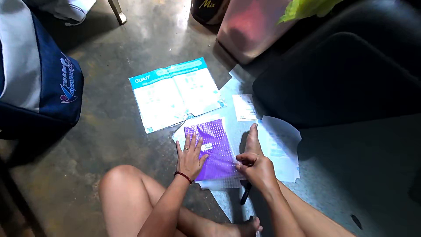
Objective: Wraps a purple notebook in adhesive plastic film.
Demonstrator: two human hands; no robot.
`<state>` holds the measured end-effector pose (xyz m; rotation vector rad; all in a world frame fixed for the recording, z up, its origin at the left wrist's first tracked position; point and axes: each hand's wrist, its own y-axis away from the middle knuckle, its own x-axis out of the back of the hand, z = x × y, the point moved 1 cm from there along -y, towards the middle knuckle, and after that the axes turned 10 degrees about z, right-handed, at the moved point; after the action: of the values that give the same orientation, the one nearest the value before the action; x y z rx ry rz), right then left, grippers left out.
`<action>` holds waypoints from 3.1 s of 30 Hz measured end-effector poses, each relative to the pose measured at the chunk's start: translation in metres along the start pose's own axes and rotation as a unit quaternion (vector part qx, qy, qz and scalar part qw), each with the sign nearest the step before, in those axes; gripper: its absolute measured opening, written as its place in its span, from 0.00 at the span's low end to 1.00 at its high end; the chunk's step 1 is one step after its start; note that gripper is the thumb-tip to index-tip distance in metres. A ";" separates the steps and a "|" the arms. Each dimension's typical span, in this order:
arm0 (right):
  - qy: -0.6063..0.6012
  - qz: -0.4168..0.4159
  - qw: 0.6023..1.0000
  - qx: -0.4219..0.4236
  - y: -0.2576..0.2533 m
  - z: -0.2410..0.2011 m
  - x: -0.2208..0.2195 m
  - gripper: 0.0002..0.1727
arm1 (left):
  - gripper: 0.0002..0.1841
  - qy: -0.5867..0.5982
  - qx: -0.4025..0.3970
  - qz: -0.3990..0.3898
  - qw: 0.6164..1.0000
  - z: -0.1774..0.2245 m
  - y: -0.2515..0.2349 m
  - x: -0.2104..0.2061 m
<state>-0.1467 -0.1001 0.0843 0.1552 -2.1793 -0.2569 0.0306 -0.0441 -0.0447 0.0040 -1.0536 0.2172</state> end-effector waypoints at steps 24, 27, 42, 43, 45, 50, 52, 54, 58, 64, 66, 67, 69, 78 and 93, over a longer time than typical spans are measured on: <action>0.007 -0.023 0.998 -0.061 -0.010 0.008 -0.011 0.12 | 0.33 0.013 0.044 0.001 0.999 0.025 -0.006 -0.008; 0.010 -0.015 0.998 -0.065 -0.007 0.010 -0.013 0.12 | 0.31 0.007 0.033 0.050 0.998 0.026 -0.001 -0.019; 0.042 0.013 0.999 -0.019 -0.010 0.015 -0.022 0.12 | 0.30 -0.038 -0.005 0.053 0.998 0.023 -0.003 -0.022; 0.043 0.010 0.999 -0.018 -0.010 0.016 -0.023 0.12 | 0.31 -0.038 -0.001 0.034 0.999 0.024 -0.003 -0.020; 0.048 -0.004 0.999 -0.023 -0.011 0.016 -0.021 0.13 | 0.32 -0.036 0.004 0.013 0.999 0.025 -0.005 -0.018; 0.050 -0.010 0.998 -0.022 -0.011 0.025 -0.022 0.13 | 0.29 -0.037 -0.003 -0.035 0.999 0.020 -0.003 -0.014; 0.042 -0.005 0.999 -0.014 -0.013 0.027 -0.022 0.12 | 0.26 -0.016 -0.032 -0.004 0.999 0.008 -0.005 -0.012; 0.038 -0.008 0.999 -0.021 -0.012 0.027 -0.021 0.13 | 0.25 -0.002 -0.052 0.000 0.999 0.001 -0.009 -0.005; 0.041 -0.009 0.999 -0.016 -0.013 0.026 -0.021 0.12 | 0.25 0.023 -0.015 -0.017 0.999 0.015 -0.018 -0.001; 0.055 -0.020 0.998 -0.023 -0.011 0.022 -0.018 0.16 | 0.30 0.019 -0.004 0.059 0.998 0.024 -0.015 -0.027; 0.048 -0.016 0.999 -0.017 -0.010 0.022 -0.018 0.16 | 0.29 -0.018 -0.021 0.054 0.998 0.023 -0.014 -0.029; 0.046 -0.018 0.999 -0.017 -0.011 0.022 -0.019 0.16 | 0.30 -0.040 -0.018 0.028 0.999 0.025 -0.015 -0.028; 0.048 -0.022 0.998 -0.016 -0.010 0.023 -0.021 0.17 | 0.33 -0.060 -0.007 -0.004 0.998 0.028 -0.016 -0.027; 0.078 -0.049 0.995 -0.040 -0.013 0.018 -0.023 0.19 | 0.35 -0.058 -0.019 -0.012 0.998 0.031 -0.018 -0.025; 0.028 0.110 0.992 0.059 0.004 0.044 -0.035 0.15 | 0.60 -0.107 -0.005 -0.105 0.989 0.033 -0.021 -0.022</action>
<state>-0.1628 -0.0833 0.0328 -0.0122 -2.1349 0.0002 -0.0051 -0.0721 -0.0453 0.1322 -1.2585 0.0204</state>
